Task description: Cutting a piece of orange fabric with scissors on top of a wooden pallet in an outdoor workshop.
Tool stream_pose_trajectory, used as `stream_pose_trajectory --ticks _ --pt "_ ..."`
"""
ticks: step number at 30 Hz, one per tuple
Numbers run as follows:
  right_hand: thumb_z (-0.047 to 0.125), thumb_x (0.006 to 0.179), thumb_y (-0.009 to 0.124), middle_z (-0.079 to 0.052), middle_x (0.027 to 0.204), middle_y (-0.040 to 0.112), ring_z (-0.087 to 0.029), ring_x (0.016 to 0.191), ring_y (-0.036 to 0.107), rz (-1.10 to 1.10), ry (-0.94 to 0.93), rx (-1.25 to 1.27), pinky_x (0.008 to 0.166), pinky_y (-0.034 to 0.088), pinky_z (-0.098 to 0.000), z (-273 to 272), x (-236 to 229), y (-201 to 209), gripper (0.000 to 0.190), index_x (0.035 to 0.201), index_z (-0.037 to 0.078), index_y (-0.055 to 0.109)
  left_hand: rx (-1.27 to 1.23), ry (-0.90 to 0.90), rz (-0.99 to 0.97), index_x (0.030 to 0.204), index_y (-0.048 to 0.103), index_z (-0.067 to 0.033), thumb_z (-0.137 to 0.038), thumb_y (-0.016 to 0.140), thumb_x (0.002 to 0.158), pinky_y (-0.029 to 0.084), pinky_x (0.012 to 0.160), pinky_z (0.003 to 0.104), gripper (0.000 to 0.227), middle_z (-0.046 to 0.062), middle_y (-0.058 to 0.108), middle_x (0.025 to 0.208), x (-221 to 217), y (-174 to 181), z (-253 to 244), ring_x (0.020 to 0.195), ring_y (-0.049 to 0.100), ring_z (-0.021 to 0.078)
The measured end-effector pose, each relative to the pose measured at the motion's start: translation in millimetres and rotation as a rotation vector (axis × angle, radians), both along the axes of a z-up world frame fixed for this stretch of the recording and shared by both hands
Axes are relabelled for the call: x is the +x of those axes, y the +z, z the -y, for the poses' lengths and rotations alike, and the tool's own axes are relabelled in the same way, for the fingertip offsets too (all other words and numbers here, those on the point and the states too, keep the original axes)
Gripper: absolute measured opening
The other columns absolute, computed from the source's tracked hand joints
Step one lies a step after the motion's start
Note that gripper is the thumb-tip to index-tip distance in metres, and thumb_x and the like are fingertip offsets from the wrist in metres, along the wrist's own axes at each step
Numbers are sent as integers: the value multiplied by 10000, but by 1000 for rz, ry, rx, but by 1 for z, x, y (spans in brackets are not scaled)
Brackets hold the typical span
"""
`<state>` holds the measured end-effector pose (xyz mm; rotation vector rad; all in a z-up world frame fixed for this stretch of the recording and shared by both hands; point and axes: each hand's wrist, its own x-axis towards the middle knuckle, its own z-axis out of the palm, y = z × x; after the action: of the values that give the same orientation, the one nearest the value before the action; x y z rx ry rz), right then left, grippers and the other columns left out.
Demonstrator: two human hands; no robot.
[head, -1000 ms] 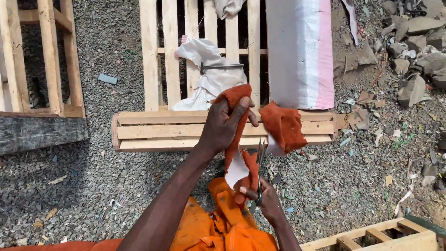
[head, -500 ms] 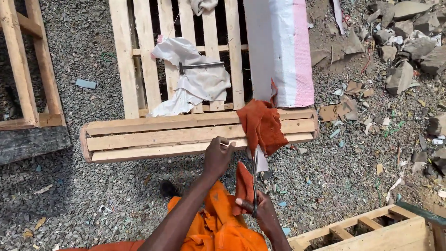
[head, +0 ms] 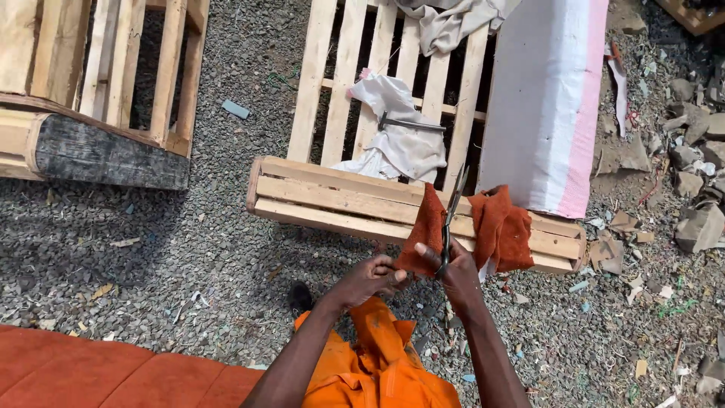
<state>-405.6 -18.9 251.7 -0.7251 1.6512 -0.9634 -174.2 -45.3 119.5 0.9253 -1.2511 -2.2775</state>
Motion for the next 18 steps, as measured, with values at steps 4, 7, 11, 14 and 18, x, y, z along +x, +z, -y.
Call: stream_pose_trajectory --ticks 4,7,11,14,18 --pt "387 1026 1112 -89 869 794 -174 815 753 17 -75 -17 767 621 -332 -2 46 25 432 1089 84 811 599 86 -286 1747 592 141 -1127 499 1115 612 1356 647 1420 393 737 1646 -3 -14 -4 1552 762 487" --pt "414 1027 1115 -102 919 788 -191 886 712 -61 -121 -11 815 549 -343 -16 54 6 464 1122 93 794 615 369 -354 1786 620 41 -915 666 1162 535 1409 658 1142 321 706 1685 -23 -82 21 1584 713 470" --pt "407 951 1186 -152 982 807 -252 920 673 -249 -187 33 842 528 -415 -48 59 -4 621 1270 14 827 261 696 -177 1877 574 -33 -500 953 1225 628 1297 655 887 263 744 1668 -42 -102 87 1484 771 420" --pt "360 996 1150 -174 973 822 -268 896 679 -390 -178 89 818 525 -406 -74 18 -34 566 1281 -7 825 206 686 -128 1859 627 -118 -456 954 1203 585 1341 713 807 251 740 1702 -29 -39 119 1539 757 432" --pt "314 1026 1053 -75 1038 746 -240 876 654 -297 -280 226 730 570 -384 -93 -5 -41 425 1244 109 752 361 722 -161 1970 461 -116 -410 930 1006 720 1108 489 1111 166 776 1750 -52 -22 164 1425 830 344"
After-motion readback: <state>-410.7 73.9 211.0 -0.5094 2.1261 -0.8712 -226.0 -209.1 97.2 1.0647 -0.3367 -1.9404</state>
